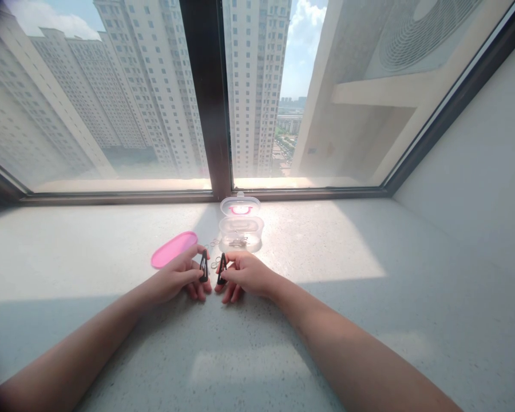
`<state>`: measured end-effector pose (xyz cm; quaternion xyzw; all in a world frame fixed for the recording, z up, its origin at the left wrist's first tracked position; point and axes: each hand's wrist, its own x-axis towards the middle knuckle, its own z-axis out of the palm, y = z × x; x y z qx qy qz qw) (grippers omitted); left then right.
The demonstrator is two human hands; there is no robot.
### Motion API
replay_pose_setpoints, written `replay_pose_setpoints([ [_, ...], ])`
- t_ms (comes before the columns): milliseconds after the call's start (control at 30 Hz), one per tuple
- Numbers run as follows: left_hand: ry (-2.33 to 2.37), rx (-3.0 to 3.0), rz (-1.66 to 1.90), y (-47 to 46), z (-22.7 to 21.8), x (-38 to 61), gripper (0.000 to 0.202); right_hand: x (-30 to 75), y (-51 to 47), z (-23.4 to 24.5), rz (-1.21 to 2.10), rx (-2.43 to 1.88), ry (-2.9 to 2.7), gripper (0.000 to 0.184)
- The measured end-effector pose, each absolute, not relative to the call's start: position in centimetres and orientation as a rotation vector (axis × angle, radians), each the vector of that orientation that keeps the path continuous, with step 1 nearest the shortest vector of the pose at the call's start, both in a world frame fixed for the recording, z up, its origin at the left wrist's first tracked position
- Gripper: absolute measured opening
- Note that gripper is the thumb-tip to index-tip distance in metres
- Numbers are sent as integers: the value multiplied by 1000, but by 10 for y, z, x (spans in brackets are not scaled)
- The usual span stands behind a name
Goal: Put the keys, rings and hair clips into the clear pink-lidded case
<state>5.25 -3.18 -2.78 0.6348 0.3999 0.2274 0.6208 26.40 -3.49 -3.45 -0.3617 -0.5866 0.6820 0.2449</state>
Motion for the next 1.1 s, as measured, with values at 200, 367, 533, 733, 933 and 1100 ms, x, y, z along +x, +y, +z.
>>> replay_pose_setpoints([
  [200, 915, 1453, 531, -31, -28, 53, 25, 264, -35, -34, 1857, -982, -1608, 12],
  [367, 910, 1450, 531, -31, -28, 53, 25, 264, -35, -33, 1851, -989, -1617, 13],
  [533, 910, 1456, 528, -31, -28, 53, 24, 265, -35, -33, 1845, -981, -1627, 15],
  [733, 903, 1459, 535, -31, -29, 53, 26, 264, -34, -34, 1859, -976, -1614, 14],
  [933, 893, 1454, 543, -31, -30, 52, 27, 264, -34, -34, 1851, -981, -1612, 14],
  [1100, 894, 1459, 543, -31, -29, 52, 27, 264, -34, -35, 1848, -984, -1620, 14],
])
